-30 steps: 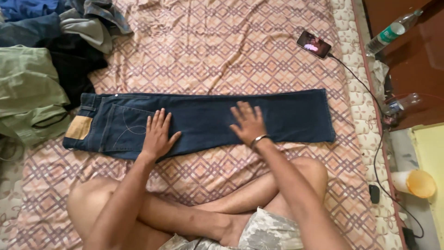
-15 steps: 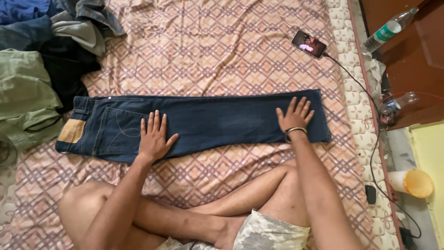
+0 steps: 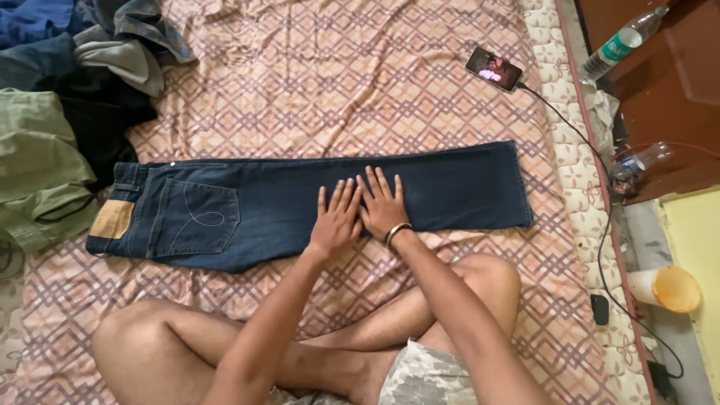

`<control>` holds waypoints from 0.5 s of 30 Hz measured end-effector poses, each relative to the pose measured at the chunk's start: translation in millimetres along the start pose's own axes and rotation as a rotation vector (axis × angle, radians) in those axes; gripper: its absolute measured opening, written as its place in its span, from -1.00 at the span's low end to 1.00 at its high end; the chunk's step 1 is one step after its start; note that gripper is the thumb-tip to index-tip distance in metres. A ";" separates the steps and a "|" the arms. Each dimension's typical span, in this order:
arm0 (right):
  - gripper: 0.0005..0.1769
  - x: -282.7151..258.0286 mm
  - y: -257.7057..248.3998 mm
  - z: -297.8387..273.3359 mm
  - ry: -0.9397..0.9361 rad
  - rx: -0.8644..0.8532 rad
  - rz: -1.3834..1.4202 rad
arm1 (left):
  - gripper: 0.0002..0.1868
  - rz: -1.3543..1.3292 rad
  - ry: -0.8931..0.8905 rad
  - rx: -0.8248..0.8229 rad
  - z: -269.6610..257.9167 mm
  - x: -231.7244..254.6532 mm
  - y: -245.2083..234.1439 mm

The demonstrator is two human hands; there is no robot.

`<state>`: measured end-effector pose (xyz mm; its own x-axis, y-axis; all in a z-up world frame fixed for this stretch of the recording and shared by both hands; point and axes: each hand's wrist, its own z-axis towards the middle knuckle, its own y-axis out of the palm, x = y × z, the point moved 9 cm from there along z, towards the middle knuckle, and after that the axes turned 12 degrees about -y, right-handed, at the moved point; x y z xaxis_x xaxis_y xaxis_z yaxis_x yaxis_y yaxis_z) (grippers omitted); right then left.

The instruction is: Folding a pair of blue jeans on a bed.

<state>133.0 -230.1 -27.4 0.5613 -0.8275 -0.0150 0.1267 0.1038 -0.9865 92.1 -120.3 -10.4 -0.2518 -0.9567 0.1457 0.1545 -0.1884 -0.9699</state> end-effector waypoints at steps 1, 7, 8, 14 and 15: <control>-0.13 4.9 -1.4 -0.7 -0.003 0.001 0.000 | -0.17 0.001 -0.002 0.001 0.4 -4.5 -4.7; -0.13 65.9 -0.9 -20.1 -0.078 -0.130 0.049 | -0.26 -0.206 -0.007 -0.021 -3.0 -52.4 -34.3; -0.08 91.8 1.9 -29.6 0.011 -0.172 0.036 | -0.23 -0.195 -0.055 -0.013 -5.0 -71.4 -33.1; 0.07 222.5 -1.2 -99.2 0.426 -0.333 0.067 | -0.11 -0.026 -0.216 -0.002 -25.3 -180.1 -40.7; 0.09 242.8 -0.5 -112.8 0.507 -0.322 0.085 | -0.09 0.006 -0.240 0.011 -29.5 -198.9 -41.9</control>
<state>177.0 -493.4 -48.9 0.0889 -0.9916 -0.0937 -0.2002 0.0743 -0.9769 107.6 84.4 -4.4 -0.0170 -0.9829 0.1832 0.1656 -0.1834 -0.9690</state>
